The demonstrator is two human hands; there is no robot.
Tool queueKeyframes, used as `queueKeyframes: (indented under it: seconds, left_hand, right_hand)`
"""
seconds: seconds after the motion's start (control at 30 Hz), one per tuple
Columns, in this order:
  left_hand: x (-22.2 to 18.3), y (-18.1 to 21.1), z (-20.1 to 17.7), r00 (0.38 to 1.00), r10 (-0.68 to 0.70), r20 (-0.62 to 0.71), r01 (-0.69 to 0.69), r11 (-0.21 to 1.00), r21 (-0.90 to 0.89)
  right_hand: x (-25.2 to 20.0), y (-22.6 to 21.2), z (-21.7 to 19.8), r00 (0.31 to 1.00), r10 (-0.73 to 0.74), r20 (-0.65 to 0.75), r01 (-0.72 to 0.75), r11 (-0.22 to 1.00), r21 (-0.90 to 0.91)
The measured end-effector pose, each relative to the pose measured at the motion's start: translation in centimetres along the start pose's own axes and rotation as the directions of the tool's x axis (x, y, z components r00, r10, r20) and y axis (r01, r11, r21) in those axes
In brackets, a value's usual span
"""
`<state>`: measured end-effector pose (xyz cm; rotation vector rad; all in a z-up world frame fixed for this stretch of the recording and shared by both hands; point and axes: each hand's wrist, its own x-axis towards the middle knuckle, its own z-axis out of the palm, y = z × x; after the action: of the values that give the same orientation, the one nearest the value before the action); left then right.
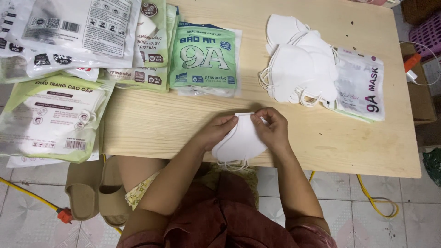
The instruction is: Sorting and stacking individual face masks on a table for packaging.
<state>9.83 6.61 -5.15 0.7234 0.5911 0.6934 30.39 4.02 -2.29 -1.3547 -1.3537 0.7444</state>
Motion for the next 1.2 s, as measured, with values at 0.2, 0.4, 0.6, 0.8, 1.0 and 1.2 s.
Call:
queueKeyframes:
  seconds: [0.2,0.4,0.6,0.8,1.0,1.2]
  left_hand:
    - [-0.4,1.8,0.9,0.998,0.062,0.008,-0.062,0.985,0.16]
    - [-0.9,1.4,1.2,0.997,0.076,0.026,-0.08,0.971,0.223]
    - [-1.1,2.0,1.3,0.995,0.063,-0.082,-0.05,0.988,0.148]
    - [-2.3,3.9,2.4,0.992,0.066,-0.111,-0.05,0.988,0.146]
    - [-1.4,3.1,1.8,0.984,0.078,-0.157,-0.058,0.99,0.128]
    - [-0.6,2.7,1.5,0.957,-0.057,-0.286,0.122,0.969,0.216]
  right_hand:
    - [-0.2,-0.6,0.7,0.999,0.0,-0.052,-0.001,1.0,-0.02]
    - [-0.3,-1.3,1.0,0.996,-0.068,-0.053,0.058,0.982,-0.178]
    - [6.2,-4.7,-2.7,0.921,0.057,-0.386,-0.164,0.954,-0.251]
    - [14.4,1.9,-9.1,0.945,-0.04,-0.324,-0.229,0.625,-0.746]
    - [15.1,6.3,-10.3,0.898,-0.224,-0.379,-0.026,0.832,-0.553]
    - [7.2,-5.2,-12.3,0.889,-0.302,-0.343,0.1,0.862,-0.497]
